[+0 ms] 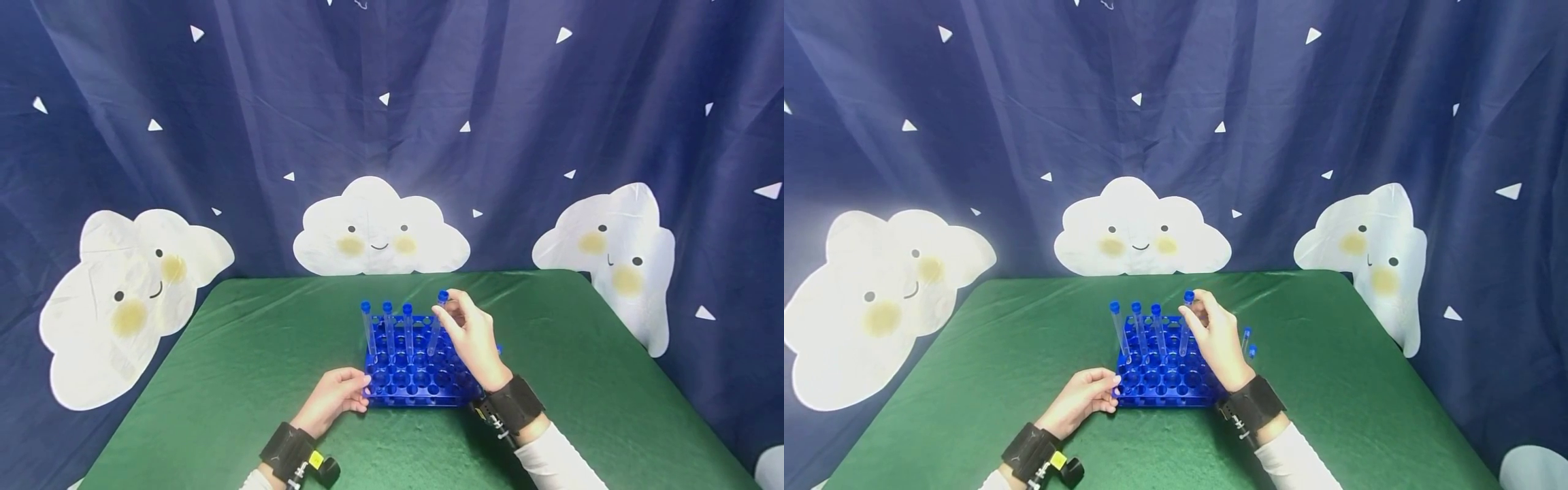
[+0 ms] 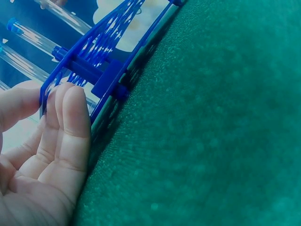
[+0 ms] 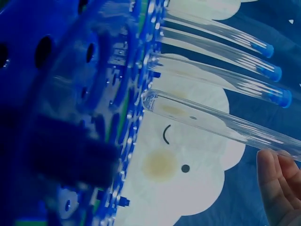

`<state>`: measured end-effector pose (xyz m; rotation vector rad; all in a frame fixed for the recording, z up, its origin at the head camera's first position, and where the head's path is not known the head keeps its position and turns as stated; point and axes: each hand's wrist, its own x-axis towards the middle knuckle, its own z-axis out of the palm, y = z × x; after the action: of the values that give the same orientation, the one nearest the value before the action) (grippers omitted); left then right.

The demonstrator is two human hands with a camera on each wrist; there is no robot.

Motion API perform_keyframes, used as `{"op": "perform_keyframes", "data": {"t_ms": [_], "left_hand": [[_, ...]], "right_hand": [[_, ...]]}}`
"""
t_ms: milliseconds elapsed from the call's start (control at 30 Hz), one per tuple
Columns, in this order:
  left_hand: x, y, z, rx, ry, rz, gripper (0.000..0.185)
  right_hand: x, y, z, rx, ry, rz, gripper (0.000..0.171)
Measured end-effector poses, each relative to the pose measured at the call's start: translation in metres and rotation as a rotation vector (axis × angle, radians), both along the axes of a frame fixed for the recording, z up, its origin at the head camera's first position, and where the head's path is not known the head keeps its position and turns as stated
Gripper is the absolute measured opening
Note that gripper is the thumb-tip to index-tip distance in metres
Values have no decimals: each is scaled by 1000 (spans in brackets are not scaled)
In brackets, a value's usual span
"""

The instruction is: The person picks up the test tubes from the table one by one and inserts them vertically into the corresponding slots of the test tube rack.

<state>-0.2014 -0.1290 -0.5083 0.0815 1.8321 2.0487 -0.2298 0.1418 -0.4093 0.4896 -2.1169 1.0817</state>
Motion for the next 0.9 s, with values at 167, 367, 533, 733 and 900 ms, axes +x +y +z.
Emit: {"op": "perform_keyframes", "data": {"t_ms": [167, 367, 533, 733, 900], "left_hand": [[0, 0, -1, 2, -1, -1, 23], [-1, 0, -2, -3, 0, -2, 21], [-1, 0, -1, -5, 1, 1, 20], [-1, 1, -1, -5, 4, -1, 19], [-1, 0, -1, -10, 8, -1, 19]], "right_hand": [[-2, -2, -5, 8, -59, 28, 27], [-4, -3, -9, 69, -133, 27, 26], [-5, -3, -13, 75, -180, 40, 26], [-7, -3, -17, 67, -232, 47, 27], [-6, -4, -18, 75, -216, 36, 28]]}}
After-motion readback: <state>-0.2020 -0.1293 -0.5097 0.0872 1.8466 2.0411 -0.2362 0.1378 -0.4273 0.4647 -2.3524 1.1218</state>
